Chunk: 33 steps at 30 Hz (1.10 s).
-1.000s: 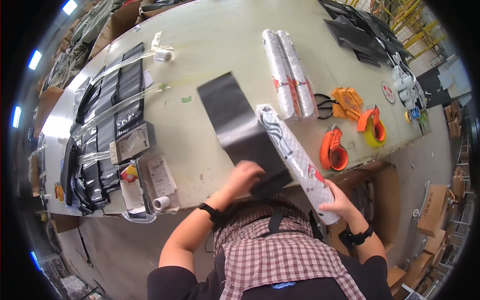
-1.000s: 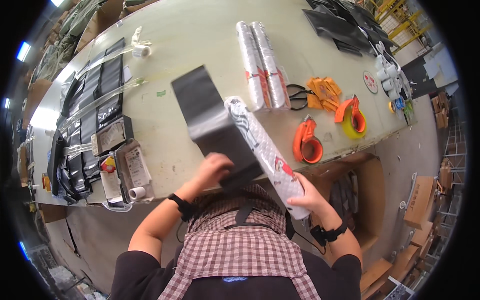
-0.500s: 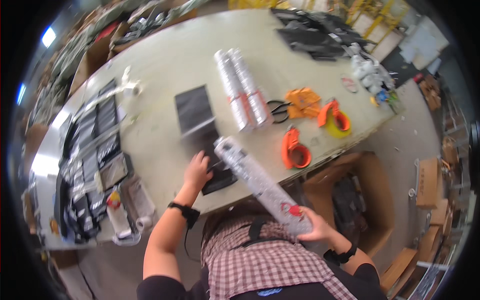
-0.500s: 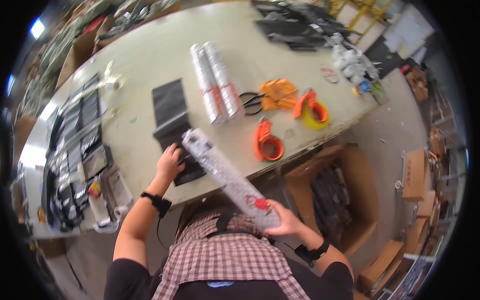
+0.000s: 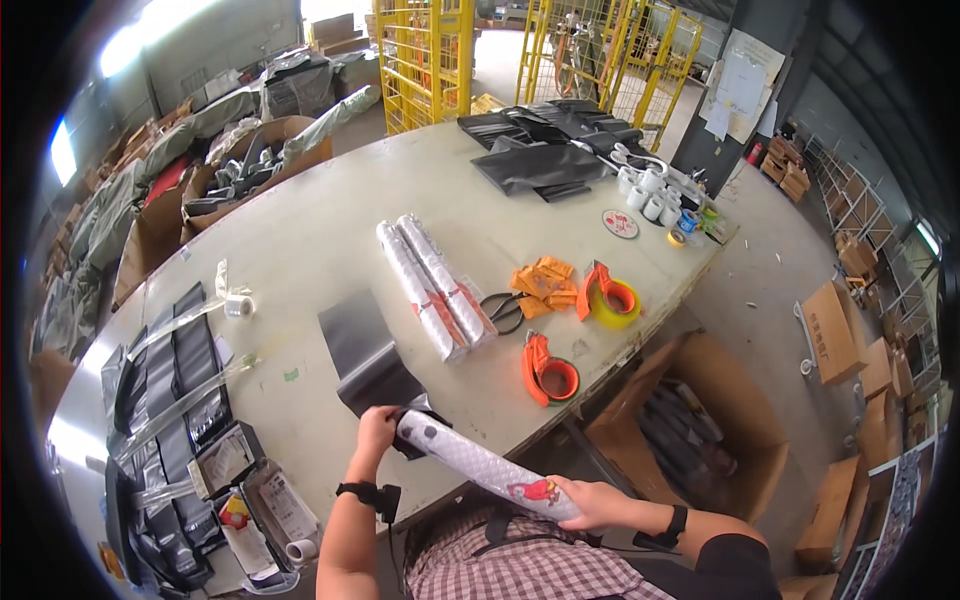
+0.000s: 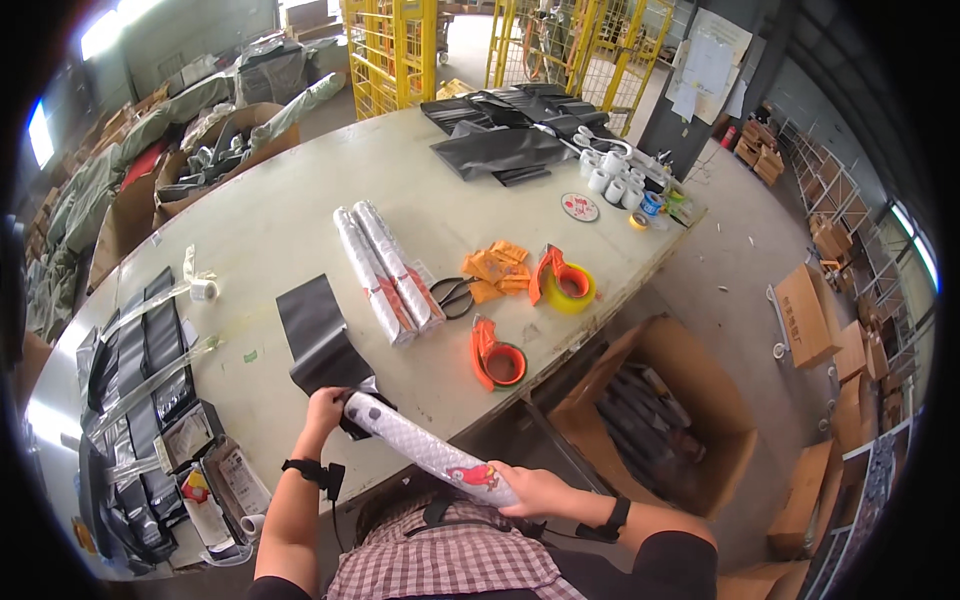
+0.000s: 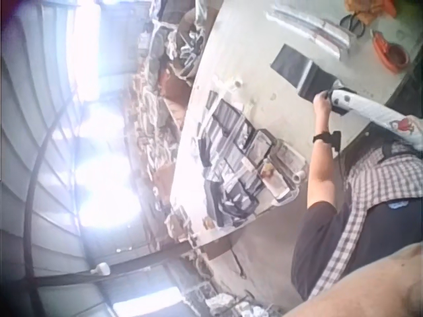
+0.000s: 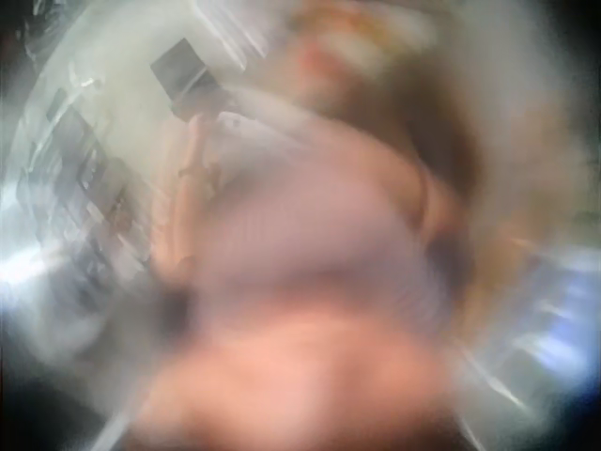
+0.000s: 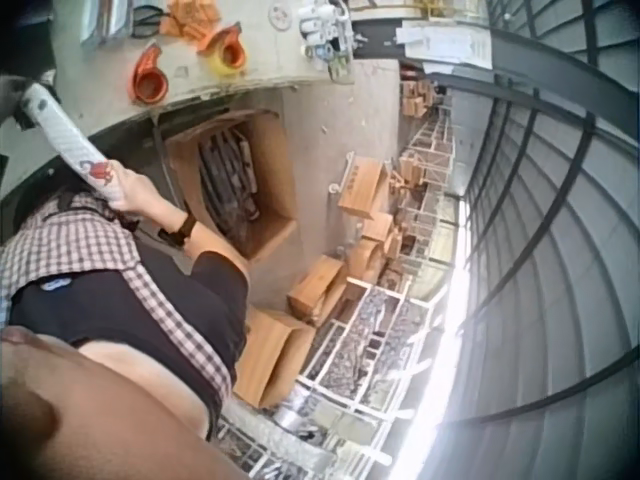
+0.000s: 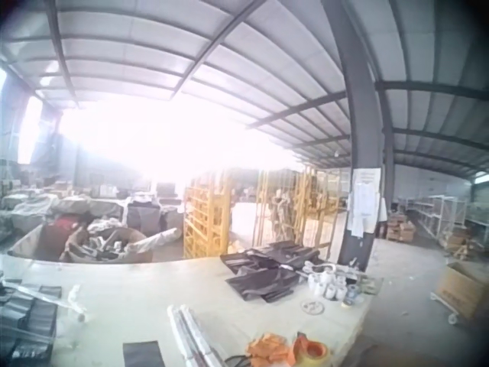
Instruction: The person wraps black plastic sheets around rolled items, secures the ends with tape, and applies a shipping label and tape over the wrap.
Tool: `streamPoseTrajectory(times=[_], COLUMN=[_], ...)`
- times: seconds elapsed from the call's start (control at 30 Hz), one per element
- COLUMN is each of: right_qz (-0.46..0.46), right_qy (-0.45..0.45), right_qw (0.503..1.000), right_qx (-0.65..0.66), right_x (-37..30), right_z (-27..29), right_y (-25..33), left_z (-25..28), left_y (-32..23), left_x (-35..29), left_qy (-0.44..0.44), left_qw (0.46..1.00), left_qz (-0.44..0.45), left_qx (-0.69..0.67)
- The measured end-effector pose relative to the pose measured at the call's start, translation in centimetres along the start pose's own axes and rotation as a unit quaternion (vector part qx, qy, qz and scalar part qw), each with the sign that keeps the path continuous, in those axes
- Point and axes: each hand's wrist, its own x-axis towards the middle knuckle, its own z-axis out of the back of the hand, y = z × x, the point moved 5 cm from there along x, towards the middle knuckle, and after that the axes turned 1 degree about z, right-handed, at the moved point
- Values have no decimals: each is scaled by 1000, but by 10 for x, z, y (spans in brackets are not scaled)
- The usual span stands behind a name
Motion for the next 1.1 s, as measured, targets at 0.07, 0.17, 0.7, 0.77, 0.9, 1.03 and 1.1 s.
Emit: streamPoseTrajectory(times=[0.07,0.17,0.7,0.77,0.9,1.03,1.1], right_qz=[-16,-22,130,125,148,215,229], right_qy=[-3,56,-279,-257,-206,-26,92], right_qw=[995,996,949,955,960,976,966], right_qx=[-94,-61,65,77,115,0,-78], right_x=[2,8,192,230,262,178,151], right_z=[3,22,-45,-35,-37,-61,-73], right_y=[7,41,42,54,51,35,31], left_z=[8,27,-6,-3,-3,-12,-31], left_y=[-43,-99,1,6,21,-27,-34], left_x=[-8,-26,-94,-86,-89,-157,-198], left_qy=[21,-123,-146,-105,-50,176,291], left_qw=[998,981,966,975,971,966,945], left_qz=[2,-96,213,173,203,187,142], left_qx=[52,116,21,-95,-113,26,40])
